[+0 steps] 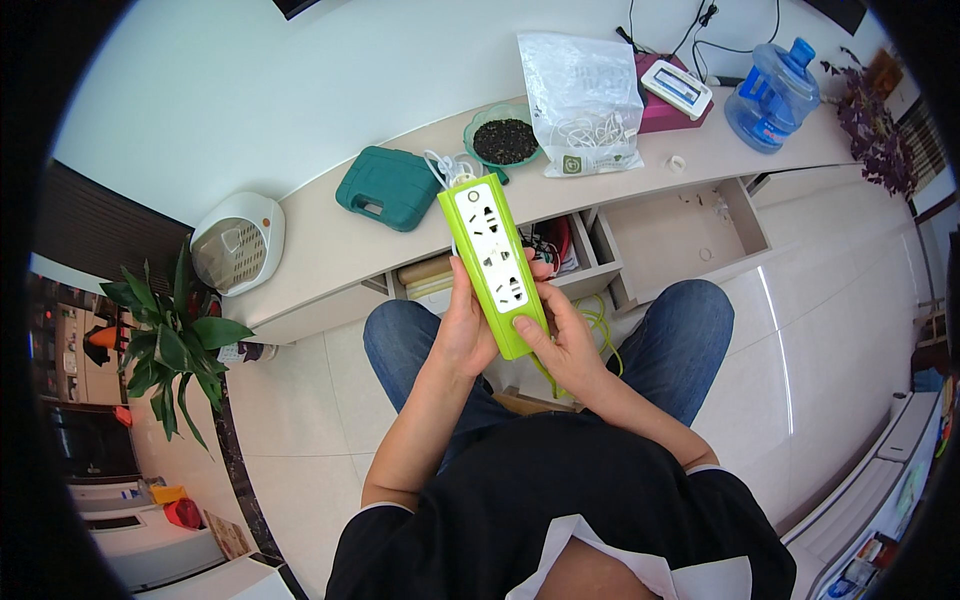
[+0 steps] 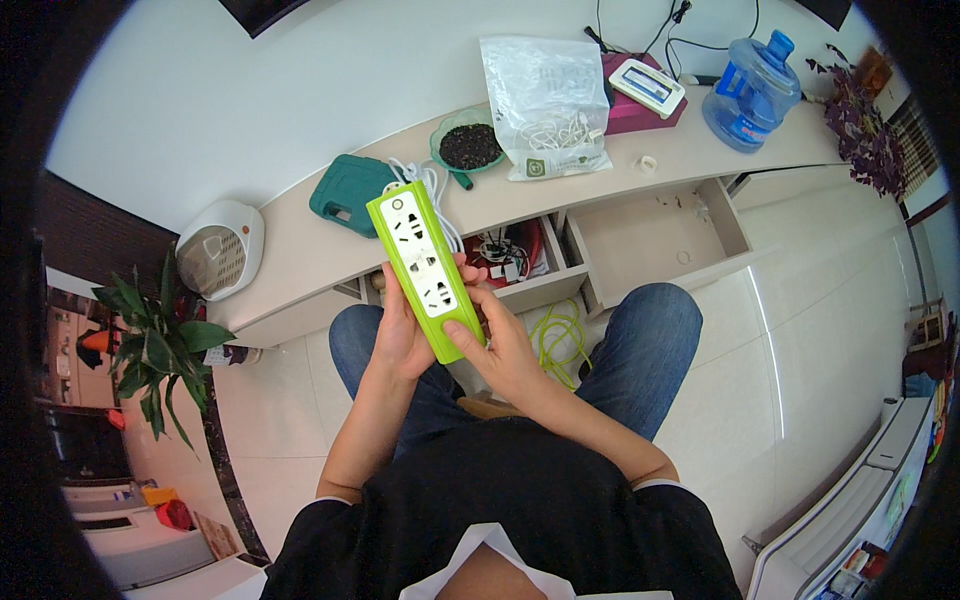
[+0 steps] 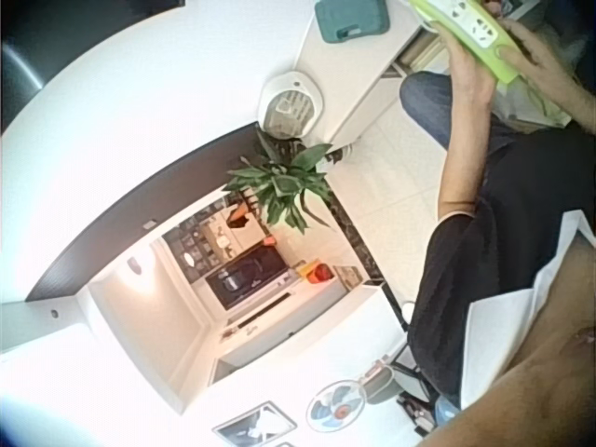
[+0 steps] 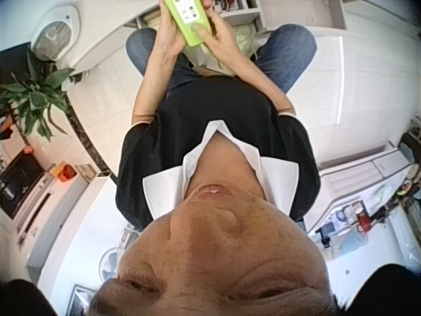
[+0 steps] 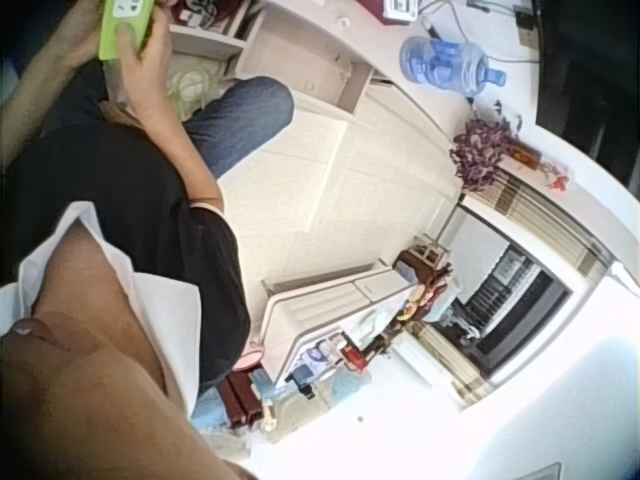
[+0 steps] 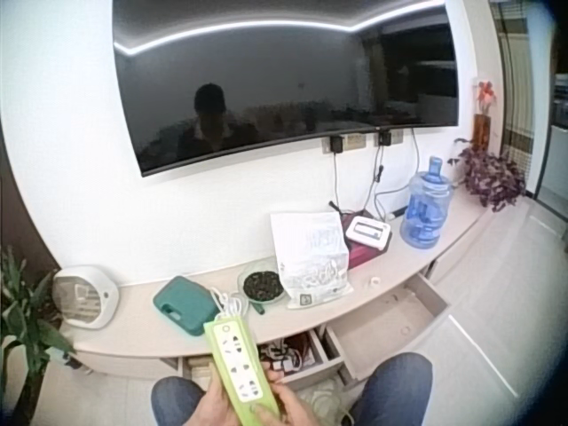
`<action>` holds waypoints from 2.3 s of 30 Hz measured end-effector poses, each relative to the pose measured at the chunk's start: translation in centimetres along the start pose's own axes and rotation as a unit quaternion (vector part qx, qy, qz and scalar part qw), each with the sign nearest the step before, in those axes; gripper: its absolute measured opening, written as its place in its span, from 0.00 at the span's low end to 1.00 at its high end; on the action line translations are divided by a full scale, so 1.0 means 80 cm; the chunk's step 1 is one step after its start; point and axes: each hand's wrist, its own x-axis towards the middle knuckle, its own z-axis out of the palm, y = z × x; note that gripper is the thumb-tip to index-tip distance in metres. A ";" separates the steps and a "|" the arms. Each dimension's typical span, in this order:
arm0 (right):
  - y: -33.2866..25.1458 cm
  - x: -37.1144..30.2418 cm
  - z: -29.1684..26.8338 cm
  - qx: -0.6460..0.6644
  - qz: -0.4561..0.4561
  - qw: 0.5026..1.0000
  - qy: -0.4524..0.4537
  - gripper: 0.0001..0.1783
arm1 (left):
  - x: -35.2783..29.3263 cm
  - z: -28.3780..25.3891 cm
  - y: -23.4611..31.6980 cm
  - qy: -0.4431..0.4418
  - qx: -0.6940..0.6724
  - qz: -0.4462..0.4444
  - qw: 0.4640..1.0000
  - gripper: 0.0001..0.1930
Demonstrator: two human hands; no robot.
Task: The person sits on the floor and handles a white power strip, then switches to a green power strip. They use a screwdriver to unscrew the casing of the green power strip, inspect the internal components, and place the screwdriver into a tool kit.
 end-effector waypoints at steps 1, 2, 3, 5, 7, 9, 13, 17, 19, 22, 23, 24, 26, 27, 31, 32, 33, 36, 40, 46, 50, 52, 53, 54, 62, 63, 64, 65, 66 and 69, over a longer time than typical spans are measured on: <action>0.001 0.000 0.002 -0.005 -0.013 1.000 0.015 0.21 | 0.000 -0.001 0.000 -0.002 0.000 0.000 1.000 0.39; 0.001 0.000 0.003 -0.009 -0.025 0.999 0.030 0.21 | 0.000 -0.001 -0.001 -0.006 -0.004 0.000 1.000 0.39; 0.001 0.000 0.003 -0.012 -0.021 0.999 0.026 0.21 | 0.000 -0.002 -0.001 -0.010 -0.006 0.001 1.000 0.39; 0.000 0.000 0.003 -0.017 -0.014 1.000 0.019 0.21 | -0.002 -0.005 -0.001 -0.016 -0.010 0.001 1.000 0.39; -0.002 0.000 0.003 -0.015 -0.008 1.000 0.020 0.21 | -0.002 -0.007 -0.001 -0.022 -0.016 -0.001 1.000 0.39; -0.001 0.000 0.003 -0.015 -0.006 1.000 0.024 0.22 | -0.003 0.002 0.002 0.008 -0.007 0.007 1.000 0.36; 0.002 -0.004 0.001 -0.049 0.012 0.998 0.021 0.23 | -0.007 0.001 0.020 0.086 0.184 0.090 0.975 0.32; 0.009 -0.009 -0.002 -0.090 0.017 0.996 0.009 0.24 | -0.002 0.008 0.051 0.165 0.231 0.176 0.943 0.17; 0.013 -0.011 -0.001 -0.085 0.019 0.996 0.007 0.24 | -0.001 0.015 0.053 0.177 0.209 0.196 0.942 0.17; 0.017 -0.014 -0.002 -0.086 0.019 0.996 0.007 0.24 | -0.003 0.015 0.053 0.176 0.242 0.198 0.933 0.18; 0.017 -0.014 -0.002 -0.088 0.018 0.996 0.007 0.24 | -0.005 0.015 0.054 0.175 0.254 0.199 0.930 0.18; 0.017 -0.015 -0.004 -0.092 0.015 0.996 0.007 0.24 | -0.006 0.015 0.054 0.173 0.265 0.199 0.927 0.18; 0.017 -0.015 -0.005 -0.101 0.008 0.995 0.006 0.25 | -0.007 0.015 0.055 0.175 0.278 0.195 0.924 0.18; 0.017 -0.016 -0.005 -0.102 0.006 0.995 0.008 0.25 | -0.008 0.015 0.056 0.176 0.285 0.194 0.922 0.18; 0.016 -0.016 -0.005 -0.107 -0.005 0.994 0.009 0.24 | -0.011 0.014 0.058 0.168 0.308 0.209 0.913 0.18; 0.015 -0.016 -0.005 -0.108 -0.009 0.994 0.008 0.24 | -0.012 0.015 0.059 0.168 0.315 0.212 0.910 0.18; 0.015 -0.017 -0.005 -0.108 -0.005 0.994 0.005 0.24 | -0.014 0.017 0.060 0.168 0.321 0.214 0.907 0.18; 0.012 -0.017 -0.004 -0.107 0.001 0.994 -0.002 0.24 | -0.018 0.020 0.063 0.170 0.330 0.216 0.903 0.18; 0.010 -0.017 -0.003 -0.103 0.003 0.995 -0.008 0.24 | -0.021 0.021 0.061 0.164 0.332 0.226 0.901 0.18; 0.033 -0.016 -0.008 -0.115 0.008 0.993 0.014 0.26 | -0.024 0.025 0.055 0.075 0.334 0.201 0.918 0.20; 0.039 -0.013 -0.013 -0.153 0.010 0.988 0.017 0.27 | -0.030 0.024 0.057 0.034 0.383 0.165 0.908 0.21; 0.042 -0.012 -0.016 -0.148 0.007 0.989 0.025 0.26 | -0.030 0.022 0.057 0.022 0.386 0.159 0.909 0.22; 0.042 -0.012 -0.018 -0.146 0.005 0.989 0.029 0.26 | -0.030 0.022 0.057 0.020 0.380 0.155 0.912 0.22; 0.041 -0.011 -0.019 -0.157 -0.009 0.987 0.036 0.26 | -0.029 0.021 0.058 0.020 0.374 0.151 0.915 0.23; 0.001 0.000 -0.021 -0.356 -0.172 0.912 0.107 0.27 | -0.020 -0.002 0.039 0.090 0.277 0.115 0.950 0.35; -0.001 0.002 -0.020 -0.369 -0.183 0.904 0.111 0.28 | -0.022 0.000 0.031 0.084 0.265 0.095 0.956 0.36; -0.003 0.004 -0.018 -0.382 -0.195 0.896 0.115 0.29 | -0.023 0.002 0.020 0.077 0.252 0.076 0.962 0.36; -0.004 0.006 -0.017 -0.394 -0.206 0.888 0.118 0.30 | -0.023 0.003 0.012 0.071 0.240 0.056 0.967 0.37; -0.007 0.006 -0.016 -0.406 -0.212 0.881 0.118 0.31 | -0.021 0.004 0.006 0.072 0.219 0.046 0.972 0.40; -0.010 0.006 -0.014 -0.432 -0.227 0.865 0.116 0.32 | -0.021 0.001 0.001 0.083 0.207 0.039 0.974 0.38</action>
